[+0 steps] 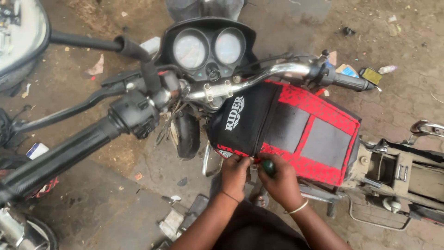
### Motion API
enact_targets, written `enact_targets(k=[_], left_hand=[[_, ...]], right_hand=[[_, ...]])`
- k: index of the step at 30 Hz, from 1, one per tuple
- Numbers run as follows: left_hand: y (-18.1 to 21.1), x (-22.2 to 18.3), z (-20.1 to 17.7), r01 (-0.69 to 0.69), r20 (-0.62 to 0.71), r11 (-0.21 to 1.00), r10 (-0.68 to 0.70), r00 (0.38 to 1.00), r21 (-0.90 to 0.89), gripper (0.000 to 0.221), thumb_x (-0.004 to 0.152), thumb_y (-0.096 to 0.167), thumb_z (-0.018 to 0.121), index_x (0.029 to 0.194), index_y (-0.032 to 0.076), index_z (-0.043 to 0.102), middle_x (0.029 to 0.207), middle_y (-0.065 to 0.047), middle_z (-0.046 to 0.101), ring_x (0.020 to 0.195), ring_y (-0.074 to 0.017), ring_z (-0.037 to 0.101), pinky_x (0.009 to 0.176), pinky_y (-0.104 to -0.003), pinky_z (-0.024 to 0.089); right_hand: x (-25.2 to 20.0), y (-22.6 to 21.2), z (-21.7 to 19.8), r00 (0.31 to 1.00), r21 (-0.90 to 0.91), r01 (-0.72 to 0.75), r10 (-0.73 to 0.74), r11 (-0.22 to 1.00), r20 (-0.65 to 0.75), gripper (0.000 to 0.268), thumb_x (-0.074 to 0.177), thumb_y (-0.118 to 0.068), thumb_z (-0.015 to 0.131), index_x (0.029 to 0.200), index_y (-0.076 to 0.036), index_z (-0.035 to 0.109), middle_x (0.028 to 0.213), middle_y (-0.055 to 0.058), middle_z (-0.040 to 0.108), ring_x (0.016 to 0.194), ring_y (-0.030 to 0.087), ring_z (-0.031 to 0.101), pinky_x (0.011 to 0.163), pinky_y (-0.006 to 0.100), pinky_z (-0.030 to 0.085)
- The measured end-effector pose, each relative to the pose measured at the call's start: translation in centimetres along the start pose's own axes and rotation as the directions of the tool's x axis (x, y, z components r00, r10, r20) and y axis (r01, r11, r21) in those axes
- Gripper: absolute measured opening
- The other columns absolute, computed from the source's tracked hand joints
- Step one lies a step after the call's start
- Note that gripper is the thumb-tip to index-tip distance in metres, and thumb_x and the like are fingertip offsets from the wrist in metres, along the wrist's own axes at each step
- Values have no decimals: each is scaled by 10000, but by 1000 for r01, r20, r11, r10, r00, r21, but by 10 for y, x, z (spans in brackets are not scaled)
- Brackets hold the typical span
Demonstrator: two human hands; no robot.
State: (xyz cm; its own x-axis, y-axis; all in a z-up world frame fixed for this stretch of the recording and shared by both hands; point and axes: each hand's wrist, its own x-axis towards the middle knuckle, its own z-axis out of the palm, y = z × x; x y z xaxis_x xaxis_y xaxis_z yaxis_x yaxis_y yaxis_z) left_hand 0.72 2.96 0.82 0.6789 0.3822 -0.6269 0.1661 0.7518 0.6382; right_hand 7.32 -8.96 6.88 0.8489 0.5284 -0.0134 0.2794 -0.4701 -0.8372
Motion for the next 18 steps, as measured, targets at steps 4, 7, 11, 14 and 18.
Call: enact_targets(k=[4, 7, 11, 14, 18], left_hand=[[-16, 22, -15, -48, 39, 997, 45, 998, 60, 167, 919, 133, 643, 774, 55, 669, 593, 50, 498, 445, -30, 380, 396, -237, 268], [-1, 12, -5, -26, 23, 996, 24, 999, 85, 135, 908, 125, 639, 826, 43, 708, 637, 67, 566, 500, -13, 439, 442, -221, 305], [19, 4, -10, 110, 124, 992, -102, 987, -57, 95, 895, 136, 636, 849, 74, 691, 563, 76, 440, 433, -33, 353, 404, -228, 262], [16, 13, -19, 153, 127, 984, -141, 982, -87, 109, 916, 126, 663, 826, 67, 647, 586, 70, 431, 458, -39, 351, 417, -236, 266], [16, 17, -25, 231, 240, 964, -195, 951, -130, 155, 935, 146, 663, 796, 113, 601, 618, 73, 442, 486, -42, 374, 436, -233, 276]], right_hand=[[7, 0, 4, 997, -61, 56, -59, 997, -46, 292, 789, -70, 750, 1077, -35, 723, 962, 180, 758, 853, 294, 766, 750, 367, 591], [12, 0, 7, 998, -107, -55, 50, 993, -48, 220, 813, -117, 766, 1021, -49, 737, 889, 183, 754, 778, 308, 767, 705, 379, 594], [23, -2, 9, 989, -138, -149, 144, 979, -43, 181, 814, -142, 782, 971, -59, 745, 830, 186, 749, 731, 322, 766, 665, 392, 593], [28, -6, 10, 995, -143, -89, 83, 986, -51, 191, 791, -121, 779, 963, -51, 733, 853, 192, 744, 757, 341, 755, 658, 399, 590], [28, -12, 5, 999, -149, -29, 23, 988, -38, 211, 775, -94, 754, 977, -47, 718, 886, 186, 744, 767, 340, 752, 655, 398, 591]])
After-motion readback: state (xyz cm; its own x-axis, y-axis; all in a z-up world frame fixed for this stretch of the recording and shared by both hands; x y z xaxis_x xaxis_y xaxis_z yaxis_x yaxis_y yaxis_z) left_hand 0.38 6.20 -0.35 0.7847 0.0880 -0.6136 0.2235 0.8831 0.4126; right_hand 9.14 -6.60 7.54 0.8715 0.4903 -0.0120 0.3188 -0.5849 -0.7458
